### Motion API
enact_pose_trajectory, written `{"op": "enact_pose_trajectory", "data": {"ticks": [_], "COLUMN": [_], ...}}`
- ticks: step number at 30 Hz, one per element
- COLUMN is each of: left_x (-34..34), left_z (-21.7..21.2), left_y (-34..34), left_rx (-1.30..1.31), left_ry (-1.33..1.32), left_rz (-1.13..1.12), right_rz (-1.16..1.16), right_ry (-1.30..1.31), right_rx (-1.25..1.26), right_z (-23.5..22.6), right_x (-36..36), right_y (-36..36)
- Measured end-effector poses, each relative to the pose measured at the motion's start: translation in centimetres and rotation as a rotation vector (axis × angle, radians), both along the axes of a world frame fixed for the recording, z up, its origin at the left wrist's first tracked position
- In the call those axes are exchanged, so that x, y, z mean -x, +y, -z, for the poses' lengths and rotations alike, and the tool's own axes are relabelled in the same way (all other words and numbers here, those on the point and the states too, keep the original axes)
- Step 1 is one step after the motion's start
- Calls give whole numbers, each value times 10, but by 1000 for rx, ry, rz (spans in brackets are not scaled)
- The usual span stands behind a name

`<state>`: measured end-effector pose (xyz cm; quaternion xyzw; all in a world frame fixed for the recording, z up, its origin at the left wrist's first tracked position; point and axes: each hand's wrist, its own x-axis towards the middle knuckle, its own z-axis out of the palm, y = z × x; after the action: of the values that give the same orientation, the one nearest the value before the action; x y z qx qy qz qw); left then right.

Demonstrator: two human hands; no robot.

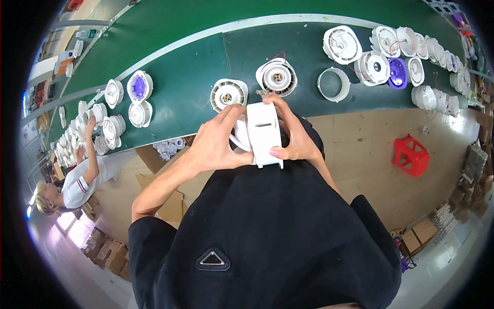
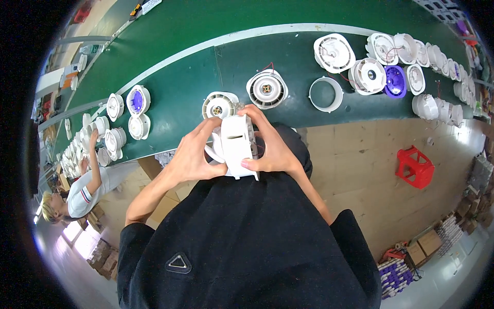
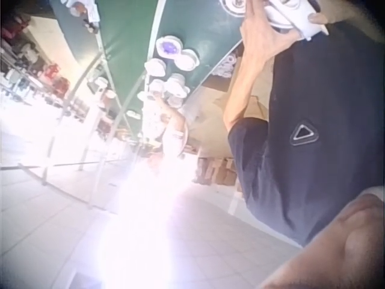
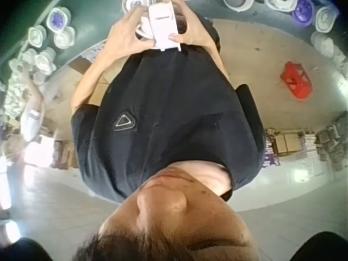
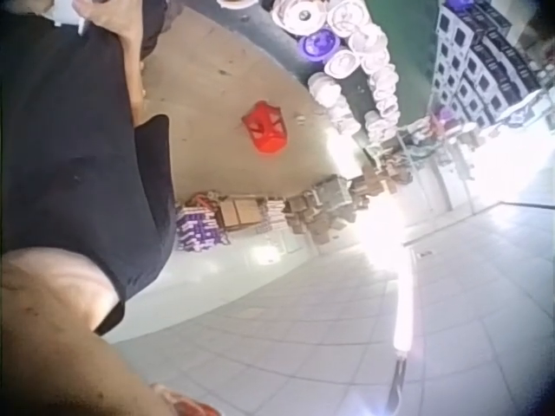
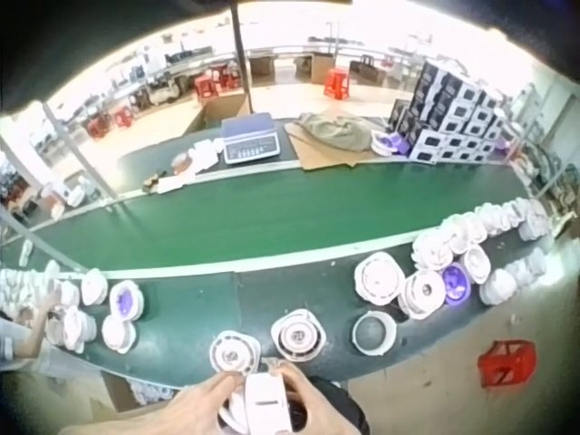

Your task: The person assembles fan units by taking plastic casings, motor bases, and cylindrical housings from the workbench, fitting the components together by hand, and placing the completed fan units onto a stack.

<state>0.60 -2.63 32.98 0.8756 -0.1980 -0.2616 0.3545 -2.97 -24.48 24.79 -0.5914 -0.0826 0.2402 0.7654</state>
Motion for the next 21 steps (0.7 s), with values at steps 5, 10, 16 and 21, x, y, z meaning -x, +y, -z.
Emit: {"op": "enact_pose_trajectory", "data": {"ticks": [5,10,16,21], "left_x": [1,7,3,0], "left_z": [-4,-6,-3,3], "left_y": [-1,-1,5,15], "left_rx": [-26,-97,-134,15], "left_ry": [-8,-63,-142,41], "left_rz": [17,35,83,-1], "right_rz": [36,36,39,12], "right_ry": [-41,43,-55,-117], "right_rx": [44,17,63,139], "right_z": [-4,-4,-15,-16], "right_x": [1,-3,-6,-3], "right_y": [3,6,4,9]}}
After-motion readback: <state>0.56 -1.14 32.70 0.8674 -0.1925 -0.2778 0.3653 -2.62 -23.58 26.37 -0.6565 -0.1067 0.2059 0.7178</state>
